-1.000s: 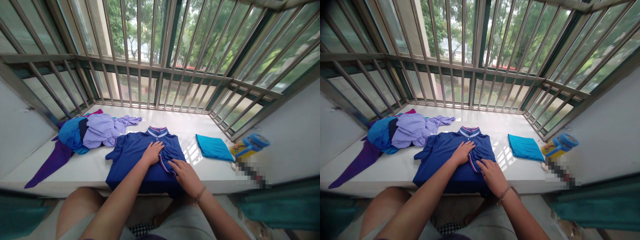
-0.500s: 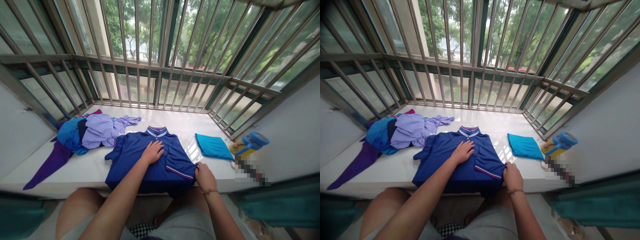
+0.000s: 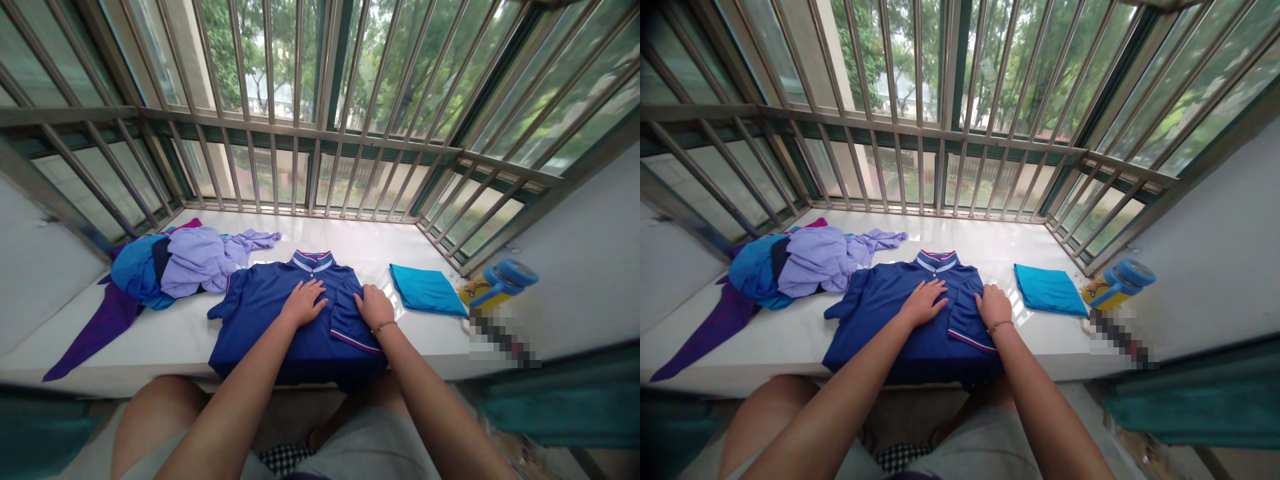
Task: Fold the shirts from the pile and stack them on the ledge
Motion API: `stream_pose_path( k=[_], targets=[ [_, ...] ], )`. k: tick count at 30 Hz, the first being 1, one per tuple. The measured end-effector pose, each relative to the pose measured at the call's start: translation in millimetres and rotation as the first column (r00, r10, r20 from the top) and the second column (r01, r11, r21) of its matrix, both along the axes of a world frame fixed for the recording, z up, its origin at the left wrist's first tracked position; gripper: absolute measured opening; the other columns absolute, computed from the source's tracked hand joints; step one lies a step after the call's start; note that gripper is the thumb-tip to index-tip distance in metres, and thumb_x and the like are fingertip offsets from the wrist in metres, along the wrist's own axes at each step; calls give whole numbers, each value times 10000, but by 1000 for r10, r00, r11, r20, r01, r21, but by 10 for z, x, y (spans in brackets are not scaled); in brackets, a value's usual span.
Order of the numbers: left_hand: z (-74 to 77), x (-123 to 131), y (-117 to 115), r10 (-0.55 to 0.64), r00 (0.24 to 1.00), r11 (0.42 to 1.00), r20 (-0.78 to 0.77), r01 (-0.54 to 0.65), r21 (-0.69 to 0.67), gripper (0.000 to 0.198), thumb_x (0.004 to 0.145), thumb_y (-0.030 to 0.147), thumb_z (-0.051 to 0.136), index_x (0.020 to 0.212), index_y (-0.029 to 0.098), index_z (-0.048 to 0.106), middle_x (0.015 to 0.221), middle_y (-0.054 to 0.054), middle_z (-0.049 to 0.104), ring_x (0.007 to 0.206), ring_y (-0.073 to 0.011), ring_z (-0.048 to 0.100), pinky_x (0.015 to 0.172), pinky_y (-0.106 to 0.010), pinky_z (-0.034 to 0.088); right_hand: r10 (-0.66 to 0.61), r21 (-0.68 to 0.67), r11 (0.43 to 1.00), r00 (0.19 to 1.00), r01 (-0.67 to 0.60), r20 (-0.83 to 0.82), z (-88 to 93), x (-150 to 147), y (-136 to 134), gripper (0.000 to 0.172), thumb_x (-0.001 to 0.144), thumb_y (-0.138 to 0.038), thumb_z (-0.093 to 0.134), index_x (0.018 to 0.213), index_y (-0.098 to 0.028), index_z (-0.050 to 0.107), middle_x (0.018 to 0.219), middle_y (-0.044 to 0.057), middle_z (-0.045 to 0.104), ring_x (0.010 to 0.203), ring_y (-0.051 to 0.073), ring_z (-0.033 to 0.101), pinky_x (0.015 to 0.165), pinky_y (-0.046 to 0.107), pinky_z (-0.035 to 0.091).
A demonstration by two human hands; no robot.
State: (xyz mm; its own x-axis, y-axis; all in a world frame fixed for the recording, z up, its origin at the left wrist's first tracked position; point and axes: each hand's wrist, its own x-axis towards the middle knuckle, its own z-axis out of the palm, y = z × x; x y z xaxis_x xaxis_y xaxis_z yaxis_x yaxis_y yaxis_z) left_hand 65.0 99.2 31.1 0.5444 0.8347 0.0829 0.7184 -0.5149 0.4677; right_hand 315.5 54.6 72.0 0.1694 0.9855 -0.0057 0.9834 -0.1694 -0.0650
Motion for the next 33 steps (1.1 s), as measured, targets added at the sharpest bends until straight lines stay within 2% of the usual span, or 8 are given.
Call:
stream_pose_path(
  k=[6, 10, 15, 19, 23, 28, 31, 33],
  targets=[
    [5, -2, -7, 5, 1000, 1000, -3, -5, -4, 516, 1098, 530, 480, 1519, 275, 633, 1723, -54, 487, 1642, -281, 372, 1377, -588, 217, -168, -74, 983, 986, 165, -25, -138, 274, 339, 371, 1154, -383, 406, 1241, -134, 667, 1098, 192, 780, 1044, 270, 775, 871, 338, 542],
    [-3, 1, -12, 9, 1000, 1000, 10, -9, 3, 516, 1093, 540, 489, 1510, 277, 641, 1719, -56, 493, 1639, -287, 378, 1377, -588, 219, -296, -44, 955, 955, 295, -33, -150, 564, 400, 438, 1154, -303, 307, 1285, -82, 662, 1145, 251, 772, 1059, 291, 785, 875, 359, 557],
    [-13, 6, -15, 12, 1000, 1000, 16, -12, 10, 519, 1088, 543, 499, 1510, 276, 640, 1715, -58, 500, 1637, -288, 382, 1377, -584, 221, -172, 38, 984, 980, 176, -96, -178, 571, 469, 445, 1163, -411, 363, 1327, -138, 674, 1329, 211, 725, 1230, 254, 713, 1008, 308, 502],
    [-1, 7, -21, 9, 1000, 1000, 10, -9, 8, 511, 1087, 543, 504, 1505, 282, 643, 1718, -57, 495, 1639, -286, 379, 1377, -585, 217, -101, 33, 994, 985, 106, -142, -215, 491, 618, 388, 1125, -471, 504, 1296, -184, 700, 1301, 149, 747, 1211, 229, 703, 1004, 273, 486],
    [22, 0, -29, 10, 1000, 1000, 11, -10, 0, 520, 1082, 557, 511, 1498, 279, 649, 1714, -61, 500, 1639, -289, 380, 1379, -585, 213, -182, -13, 983, 970, 182, -159, -227, 535, 814, 309, 1115, -383, 511, 1199, -177, 727, 1222, 161, 777, 1136, 241, 734, 948, 299, 504],
    [16, -4, -23, 8, 1000, 1000, 20, -8, -5, 528, 1081, 551, 509, 1503, 266, 646, 1716, -65, 497, 1637, -289, 382, 1378, -586, 211, -351, -24, 936, 921, 352, -167, -154, 694, 981, 458, 1149, -336, 343, 1331, -87, 680, 1259, 268, 754, 1158, 287, 752, 954, 346, 527],
    [-5, -4, -14, 9, 1000, 1000, 26, -9, -8, 526, 1078, 553, 515, 1502, 271, 646, 1716, -58, 498, 1637, -284, 383, 1381, -577, 207, -359, -23, 932, 915, 361, -187, -125, 718, 1014, 568, 1163, -434, 282, 1354, -78, 681, 1271, 268, 756, 1178, 295, 751, 960, 344, 532],
    [-18, -4, -10, 9, 1000, 1000, 30, -8, -5, 527, 1075, 556, 521, 1501, 273, 646, 1716, -58, 498, 1636, -282, 383, 1384, -569, 200, -319, -33, 947, 926, 319, -202, -141, 694, 1015, 574, 1136, -552, 398, 1338, -109, 702, 1242, 221, 781, 1173, 286, 751, 958, 325, 532]
  ],
)
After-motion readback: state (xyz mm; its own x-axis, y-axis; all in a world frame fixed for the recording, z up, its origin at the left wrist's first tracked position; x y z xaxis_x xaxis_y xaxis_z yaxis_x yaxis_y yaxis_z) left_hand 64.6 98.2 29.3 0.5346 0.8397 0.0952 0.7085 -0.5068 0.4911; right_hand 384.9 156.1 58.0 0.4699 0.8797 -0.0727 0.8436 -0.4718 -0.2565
